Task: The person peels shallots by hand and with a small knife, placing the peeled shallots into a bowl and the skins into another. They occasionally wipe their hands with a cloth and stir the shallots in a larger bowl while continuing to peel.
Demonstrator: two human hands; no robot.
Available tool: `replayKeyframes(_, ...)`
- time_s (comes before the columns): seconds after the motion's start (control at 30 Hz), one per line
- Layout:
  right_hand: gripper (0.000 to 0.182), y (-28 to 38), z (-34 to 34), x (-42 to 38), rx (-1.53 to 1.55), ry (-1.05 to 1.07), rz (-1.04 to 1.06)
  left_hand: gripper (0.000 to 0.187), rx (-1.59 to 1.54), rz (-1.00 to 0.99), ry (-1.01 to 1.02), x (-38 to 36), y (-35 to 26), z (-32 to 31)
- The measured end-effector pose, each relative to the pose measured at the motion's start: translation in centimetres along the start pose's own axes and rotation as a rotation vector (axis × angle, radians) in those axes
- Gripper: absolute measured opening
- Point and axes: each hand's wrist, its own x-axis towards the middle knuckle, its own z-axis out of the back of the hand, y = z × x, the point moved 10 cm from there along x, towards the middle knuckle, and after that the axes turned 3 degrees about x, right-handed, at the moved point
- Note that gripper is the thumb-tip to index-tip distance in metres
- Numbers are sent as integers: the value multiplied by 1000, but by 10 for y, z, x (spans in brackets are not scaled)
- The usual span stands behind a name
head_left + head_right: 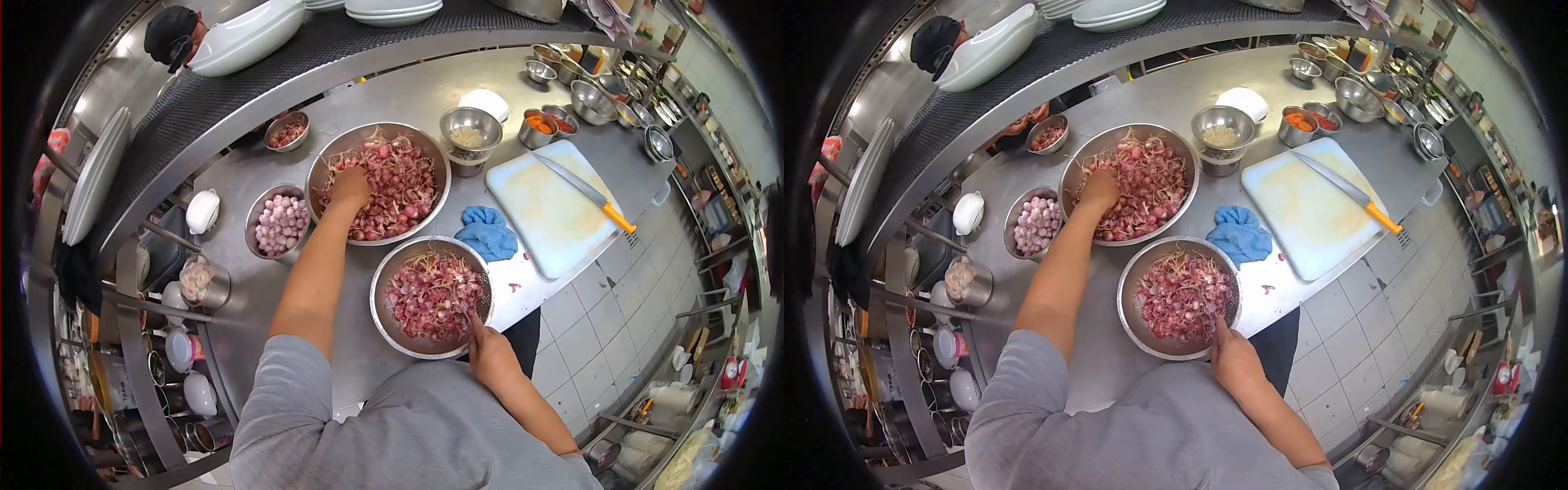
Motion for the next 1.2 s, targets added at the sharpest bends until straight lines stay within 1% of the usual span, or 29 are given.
replayKeyframes(0.03, 53, 0, 0, 1, -13, -2, 5, 31, -50, 77, -2, -7, 4, 13)
replayKeyframes(0.1, 51, 0, 0, 3, -25, -3, 8, 29, -37, 83, -4, -5, -4, 21)
replayKeyframes(0.17, 50, 7, -1, 4, -81, 27, 47, 26, -251, -50, -88, -4, -25, 33)
replayKeyframes(0.2, 50, 8, -1, 4, -82, 28, 46, 26, -252, -49, -87, -7, -33, 34)
replayKeyframes(0.27, 45, 11, 2, 4, -66, 2, 30, 30, -347, -186, -91, -15, -61, 39)
replayKeyframes(0.3, 45, 14, 4, 5, -70, -1, 29, 30, -351, -188, -92, -13, -62, 29)
replayKeyframes(0.37, 47, 2, 1, 5, -154, 100, -158, 31, -349, -182, -155, -4, -61, -2)
replayKeyframes(0.4, 47, 3, 2, 4, -158, 97, -162, 33, -287, -85, -94, -8, -54, -15)
replayKeyframes(0.43, 46, 1, 4, 2, -195, 95, -197, 33, -291, -88, -94, -5, -53, -15)
replayKeyframes(0.47, 46, -2, 5, 1, -232, 94, -230, 35, -275, -43, -19, 1, -48, -22)
replayKeyframes(0.53, 45, -4, 3, 2, -241, 104, -222, 39, -271, 48, 91, 10, -36, -24)
replayKeyframes(0.57, 43, -5, 1, 2, -249, 115, -212, 39, -270, 50, 92, 11, -28, -32)
replayKeyframes(0.63, 41, -3, -1, 3, -246, 122, -176, 42, -424, 28, 27, 10, -12, -46)
replayKeyframes(0.67, 38, -1, -2, 5, -244, 126, -142, 42, -424, 27, 23, 9, -9, -51)
replayKeyframes(0.73, 35, -5, -7, 9, -270, 145, -147, 44, -356, 62, -29, 4, -7, -45)
replayKeyframes(0.77, 32, -9, -8, 7, -297, 166, -164, 44, -367, 46, -25, 5, -12, -45)
replayKeyframes(0.8, 32, -11, -4, 6, -306, 155, -185, 43, -337, 64, 32, 3, -15, -42)
replayKeyframes(0.83, 36, -9, -3, 7, -310, 171, -176, 42, -307, 80, 88, 2, -17, -45)
replayKeyframes(0.87, 40, -7, -3, 8, -311, 188, -163, 42, -317, 63, 92, 3, -20, -48)
replayKeyframes(0.9, 40, -6, 1, 9, -314, 178, -175, 41, -334, 49, 81, 4, -19, -50)
replayKeyframes(0.97, 52, -5, 6, 9, -326, 174, -209, 40, -350, 30, 67, 6, -16, -55)
replayKeyframes(1.0, 52, -7, 6, 9, -326, 169, -213, 40, -421, 31, 61, 7, -13, -59)
replayKeyframes(1.07, 63, -13, 5, 8, -342, 150, -237, 41, -570, 55, 56, 15, -3, -77)
replayKeyframes(1.2, 64, -3, 7, 9, -330, 147, -192, 42, -551, 65, 45, -4, -12, -55)
